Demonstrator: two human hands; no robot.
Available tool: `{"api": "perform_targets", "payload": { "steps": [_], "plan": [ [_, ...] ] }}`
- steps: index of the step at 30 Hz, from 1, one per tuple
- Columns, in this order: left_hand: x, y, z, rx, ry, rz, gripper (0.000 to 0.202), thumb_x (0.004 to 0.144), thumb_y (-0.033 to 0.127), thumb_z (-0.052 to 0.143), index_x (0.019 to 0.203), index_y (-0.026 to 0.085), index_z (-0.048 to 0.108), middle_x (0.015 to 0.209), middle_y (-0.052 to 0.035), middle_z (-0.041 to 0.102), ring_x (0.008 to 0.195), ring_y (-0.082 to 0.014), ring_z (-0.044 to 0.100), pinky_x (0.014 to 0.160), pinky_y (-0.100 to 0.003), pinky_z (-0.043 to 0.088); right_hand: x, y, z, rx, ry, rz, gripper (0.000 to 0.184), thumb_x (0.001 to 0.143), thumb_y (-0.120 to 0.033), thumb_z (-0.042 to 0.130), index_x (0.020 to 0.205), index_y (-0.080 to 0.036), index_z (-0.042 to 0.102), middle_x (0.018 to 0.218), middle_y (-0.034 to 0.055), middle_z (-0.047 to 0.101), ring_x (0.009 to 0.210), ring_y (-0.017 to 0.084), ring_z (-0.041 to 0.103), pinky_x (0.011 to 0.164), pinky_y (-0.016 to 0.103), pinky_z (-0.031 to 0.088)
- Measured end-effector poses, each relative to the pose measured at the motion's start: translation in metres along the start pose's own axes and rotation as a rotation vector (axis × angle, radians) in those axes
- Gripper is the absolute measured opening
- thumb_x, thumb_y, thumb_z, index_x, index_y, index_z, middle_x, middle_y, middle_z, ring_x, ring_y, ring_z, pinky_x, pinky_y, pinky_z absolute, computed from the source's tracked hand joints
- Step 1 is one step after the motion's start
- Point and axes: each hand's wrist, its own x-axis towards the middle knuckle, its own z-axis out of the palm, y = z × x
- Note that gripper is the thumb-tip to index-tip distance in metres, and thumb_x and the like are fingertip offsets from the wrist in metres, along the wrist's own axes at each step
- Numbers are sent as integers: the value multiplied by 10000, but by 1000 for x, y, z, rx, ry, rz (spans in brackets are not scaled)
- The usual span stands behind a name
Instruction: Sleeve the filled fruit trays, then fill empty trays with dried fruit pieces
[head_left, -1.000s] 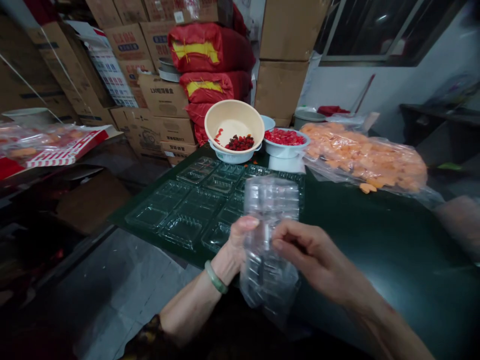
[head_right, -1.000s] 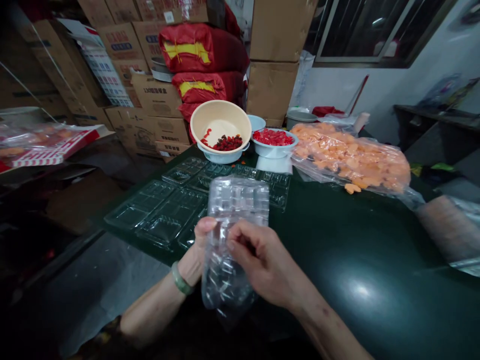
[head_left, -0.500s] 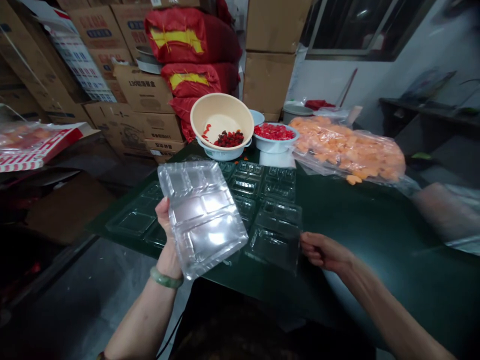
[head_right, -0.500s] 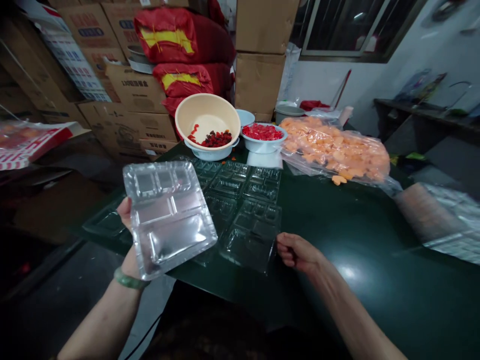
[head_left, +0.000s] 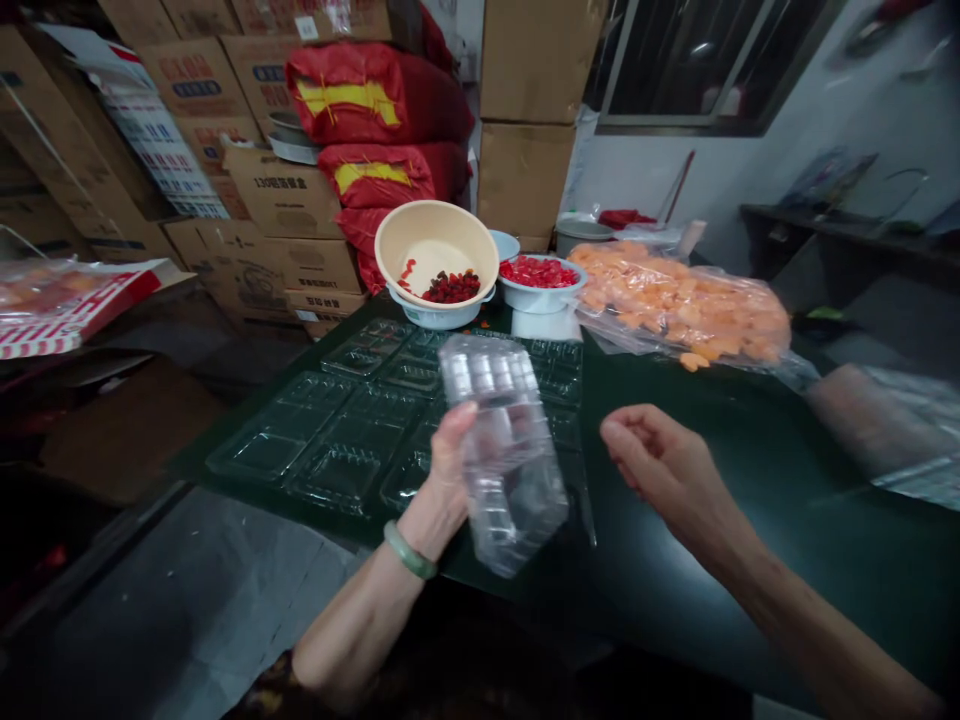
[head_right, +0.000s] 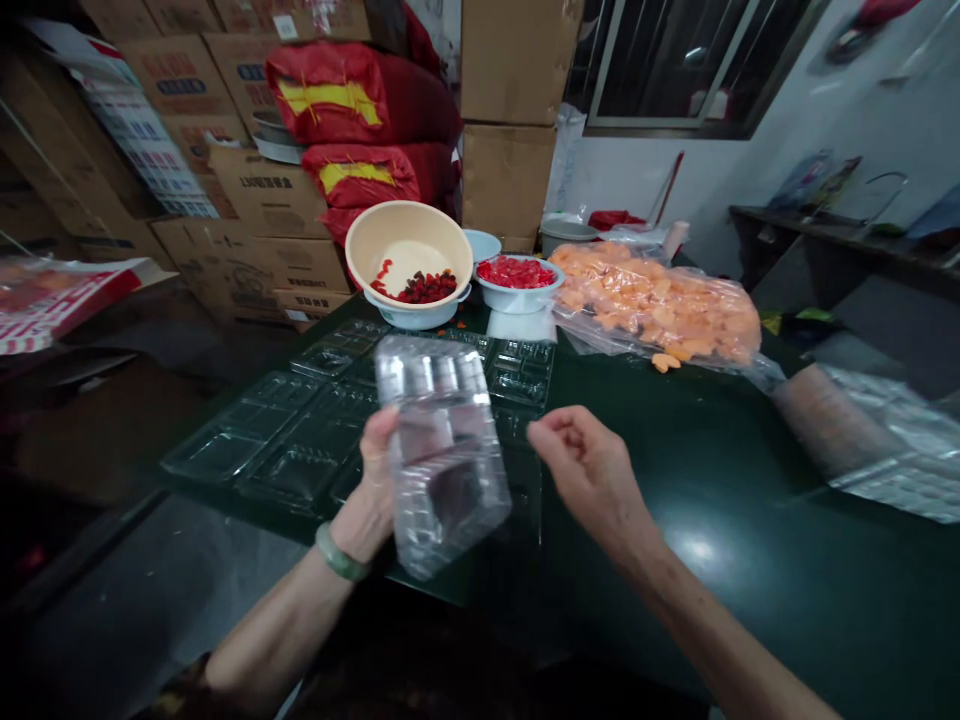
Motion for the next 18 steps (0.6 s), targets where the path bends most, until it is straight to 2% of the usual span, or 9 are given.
{"api": "perform_targets", "payload": {
  "steps": [2, 4, 8, 12, 18],
  "plan": [
    [4, -19, 5, 27, -7, -21, 373, 546, 389, 715, 783, 110, 643, 663, -39, 636, 565, -154, 575, 620, -290, 475, -5, -28, 12, -9, -235, -107, 260, 717, -409, 653, 699, -178, 534, 543, -39, 473, 463, 69, 403, 405, 192, 301],
    [7, -35, 9, 45, -16, -46, 325, 537, 397, 709, 663, 109, 623, 575, -37, 597, 503, -140, 541, 551, -271, 444, -4, -42, 21, 1, -393, -95, 307, 666, -395, 697, 599, -177, 490, 493, -54, 441, 431, 54, 365, 386, 184, 280],
    [9, -44, 13, 90, -109, -135, 366, 533, 466, 684, 578, 110, 611, 518, -74, 578, 515, -190, 563, 534, -297, 426, 8, -34, 22, 89, -530, 43, 371, 670, -446, 683, 573, -183, 439, 427, -75, 412, 347, 40, 340, 338, 173, 237],
    [13, -40, 17, 213, -255, -167, 471, 577, 599, 594, 534, 131, 626, 488, -109, 579, 628, -273, 601, 599, -356, 448, 15, -26, 14, 162, -561, 43, 376, 706, -469, 661, 591, -176, 454, 405, -71, 445, 324, 43, 364, 337, 169, 250],
    [18, -44, 17, 282, -179, -204, 552, 601, 635, 551, 548, 97, 661, 490, -115, 589, 529, -201, 555, 570, -308, 421, 17, -27, 12, 182, -528, 79, 419, 641, -517, 699, 589, -175, 461, 403, -69, 450, 327, 47, 375, 336, 168, 269]
  ]
}}
